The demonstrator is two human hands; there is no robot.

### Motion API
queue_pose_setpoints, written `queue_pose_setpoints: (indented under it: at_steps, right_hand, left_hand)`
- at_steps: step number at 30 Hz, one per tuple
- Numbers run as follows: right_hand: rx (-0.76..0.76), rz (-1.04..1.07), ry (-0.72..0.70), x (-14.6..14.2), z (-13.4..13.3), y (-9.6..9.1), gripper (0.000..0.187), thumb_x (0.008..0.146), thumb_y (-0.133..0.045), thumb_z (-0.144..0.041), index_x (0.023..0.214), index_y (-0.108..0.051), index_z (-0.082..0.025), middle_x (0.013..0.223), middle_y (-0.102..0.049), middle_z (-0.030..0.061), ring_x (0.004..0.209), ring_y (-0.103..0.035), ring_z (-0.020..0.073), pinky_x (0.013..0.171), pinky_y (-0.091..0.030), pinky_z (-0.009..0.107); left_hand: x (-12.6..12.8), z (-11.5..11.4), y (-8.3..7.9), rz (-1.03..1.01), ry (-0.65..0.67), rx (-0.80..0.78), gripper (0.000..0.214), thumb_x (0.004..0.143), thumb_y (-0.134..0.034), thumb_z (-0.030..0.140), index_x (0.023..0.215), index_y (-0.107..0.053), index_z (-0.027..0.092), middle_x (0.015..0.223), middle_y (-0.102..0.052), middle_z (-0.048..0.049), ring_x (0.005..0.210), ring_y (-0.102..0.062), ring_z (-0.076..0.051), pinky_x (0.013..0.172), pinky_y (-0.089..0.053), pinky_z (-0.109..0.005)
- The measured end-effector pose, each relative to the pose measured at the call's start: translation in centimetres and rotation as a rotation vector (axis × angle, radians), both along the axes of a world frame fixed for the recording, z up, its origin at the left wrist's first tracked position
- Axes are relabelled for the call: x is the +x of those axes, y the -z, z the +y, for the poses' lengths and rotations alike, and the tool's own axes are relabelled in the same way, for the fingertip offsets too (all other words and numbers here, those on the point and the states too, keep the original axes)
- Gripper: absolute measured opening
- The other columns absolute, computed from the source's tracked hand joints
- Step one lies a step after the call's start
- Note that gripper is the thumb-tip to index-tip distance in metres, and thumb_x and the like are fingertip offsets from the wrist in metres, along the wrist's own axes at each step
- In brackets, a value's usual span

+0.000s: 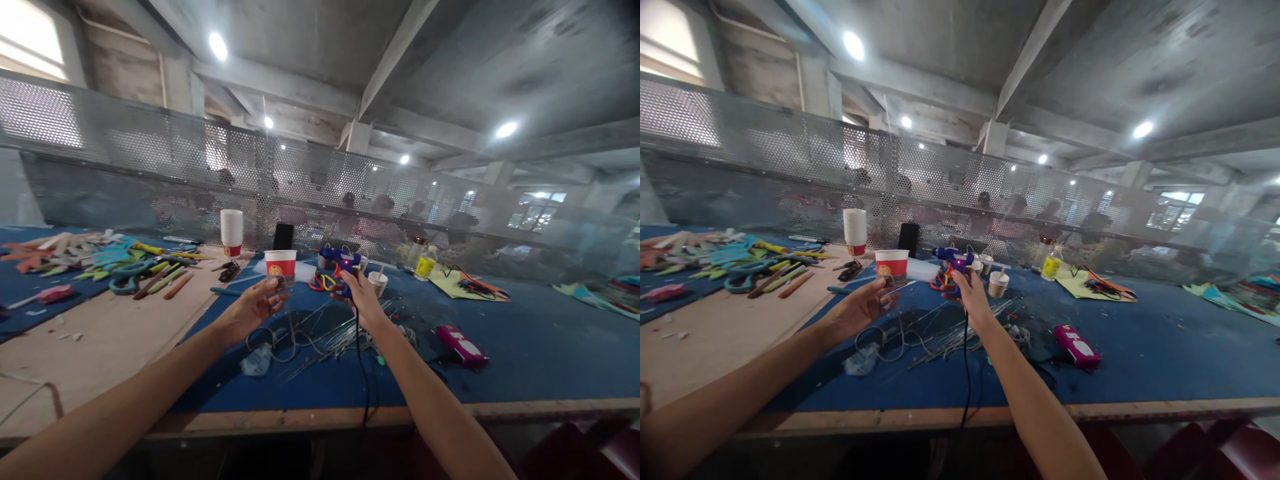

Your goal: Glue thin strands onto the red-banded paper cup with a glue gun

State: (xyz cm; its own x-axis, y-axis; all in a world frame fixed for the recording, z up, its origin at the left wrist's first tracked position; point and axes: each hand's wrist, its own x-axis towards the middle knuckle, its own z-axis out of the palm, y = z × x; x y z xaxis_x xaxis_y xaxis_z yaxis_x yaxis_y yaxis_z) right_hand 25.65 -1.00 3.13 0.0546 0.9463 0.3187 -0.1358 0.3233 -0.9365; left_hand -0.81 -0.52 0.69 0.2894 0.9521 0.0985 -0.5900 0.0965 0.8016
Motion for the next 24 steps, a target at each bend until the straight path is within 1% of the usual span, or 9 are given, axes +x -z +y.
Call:
queue_pose_setpoints:
  at_steps: [2, 5, 7, 8, 10, 13, 18, 21, 24]
  right_hand:
    - [0.069, 0.011, -0.077, -0.6, -1.0, -0.4, 0.042, 0.084, -0.073, -0.053, 0.11, -0.058, -0.023, 0.088, -0.072, -0.0008, 0.058, -0.061, 0.0117, 0.054, -0.05, 0.024]
    - [0.196, -0.101, -0.073, -1.3, -2.3, -0.8, 0.031, 0.091, -0.069, -0.05, 0.094, -0.057, -0.022, 0.062, -0.06, -0.0067, 0.047, -0.049, 0.009, 0.049, -0.042, 0.022]
    - [0.24, -0.212, -0.039, -1.6, -2.9, -0.8, 0.031, 0.092, -0.069, -0.049, 0.087, -0.059, -0.021, 0.054, -0.055, -0.0071, 0.046, -0.049, 0.0098, 0.052, -0.043, 0.023]
    - [0.251, -0.265, -0.024, -1.8, -3.1, -0.8, 0.031, 0.092, -0.069, -0.049, 0.087, -0.061, -0.02, 0.054, -0.056, -0.0061, 0.048, -0.051, 0.0108, 0.054, -0.045, 0.024]
    - [0.266, -0.355, 0.007, -2.1, -3.5, -0.5, 0.029, 0.091, -0.071, -0.047, 0.086, -0.067, -0.019, 0.056, -0.06, -0.0035, 0.052, -0.056, 0.0131, 0.06, -0.049, 0.027]
    - [0.3, -0.45, 0.069, -2.4, -3.5, 0.2, 0.028, 0.09, -0.071, -0.046, 0.084, -0.072, -0.018, 0.061, -0.064, -0.001, 0.058, -0.06, 0.016, 0.064, -0.051, 0.029]
    - [0.483, -0.555, 0.104, -2.3, -2.9, 1.2, 0.03, 0.089, -0.073, -0.049, 0.094, -0.073, -0.019, 0.083, -0.074, 0.0036, 0.073, -0.067, 0.02, 0.07, -0.054, 0.03]
    - [0.573, -0.663, 0.114, -2.1, -2.9, 1.4, 0.029, 0.093, -0.07, -0.048, 0.1, -0.072, -0.019, 0.089, -0.076, 0.0058, 0.078, -0.071, 0.0218, 0.073, -0.056, 0.031]
    - [0.62, -0.773, 0.167, -2.0, -2.9, 1.6, 0.03, 0.096, -0.066, -0.048, 0.101, -0.071, -0.02, 0.091, -0.077, 0.0068, 0.081, -0.073, 0.023, 0.074, -0.056, 0.031]
  left_hand:
    - [-0.1, 0.1, 0.1, -0.003, 0.0, 0.014, 0.02, 0.083, -0.083, 0.02, 0.103, -0.078, 0.019, 0.103, -0.081, -0.0062, 0.085, -0.076, -0.017, 0.076, -0.062, -0.025]
    - [-0.1, 0.1, 0.0, -0.009, -0.006, 0.016, 0.021, 0.084, -0.081, 0.017, 0.105, -0.077, 0.018, 0.103, -0.081, -0.0059, 0.082, -0.075, -0.016, 0.075, -0.062, -0.024]
    - [0.0, -0.1, -0.2, -0.011, -0.011, 0.014, 0.019, 0.083, -0.082, 0.016, 0.101, -0.076, 0.018, 0.102, -0.08, -0.0053, 0.081, -0.075, -0.016, 0.074, -0.061, -0.024]
    - [0.0, -0.2, -0.3, -0.007, -0.012, 0.017, 0.019, 0.082, -0.083, 0.017, 0.1, -0.076, 0.018, 0.102, -0.08, -0.0054, 0.082, -0.075, -0.016, 0.074, -0.061, -0.024]
    - [0.1, -0.4, -0.6, 0.01, -0.017, 0.024, 0.022, 0.08, -0.085, 0.018, 0.1, -0.077, 0.017, 0.103, -0.08, -0.006, 0.083, -0.075, -0.017, 0.074, -0.061, -0.025]
    - [0.2, -0.6, -0.8, 0.032, -0.038, 0.022, 0.024, 0.078, -0.087, 0.02, 0.1, -0.078, 0.018, 0.104, -0.08, -0.0062, 0.083, -0.074, -0.018, 0.073, -0.06, -0.025]
    - [0.1, -0.6, -0.7, 0.029, -0.05, 0.037, 0.022, 0.077, -0.088, 0.022, 0.097, -0.079, 0.019, 0.104, -0.081, -0.0056, 0.086, -0.075, -0.019, 0.077, -0.059, -0.027]
    - [0.0, -0.6, -0.7, 0.045, -0.049, 0.051, 0.023, 0.076, -0.088, 0.024, 0.097, -0.08, 0.019, 0.104, -0.081, -0.0068, 0.087, -0.075, -0.02, 0.078, -0.059, -0.028]
    - [0.0, -0.8, -0.8, 0.049, -0.061, 0.039, 0.023, 0.075, -0.088, 0.023, 0.096, -0.08, 0.019, 0.102, -0.081, -0.0062, 0.086, -0.075, -0.02, 0.076, -0.058, -0.027]
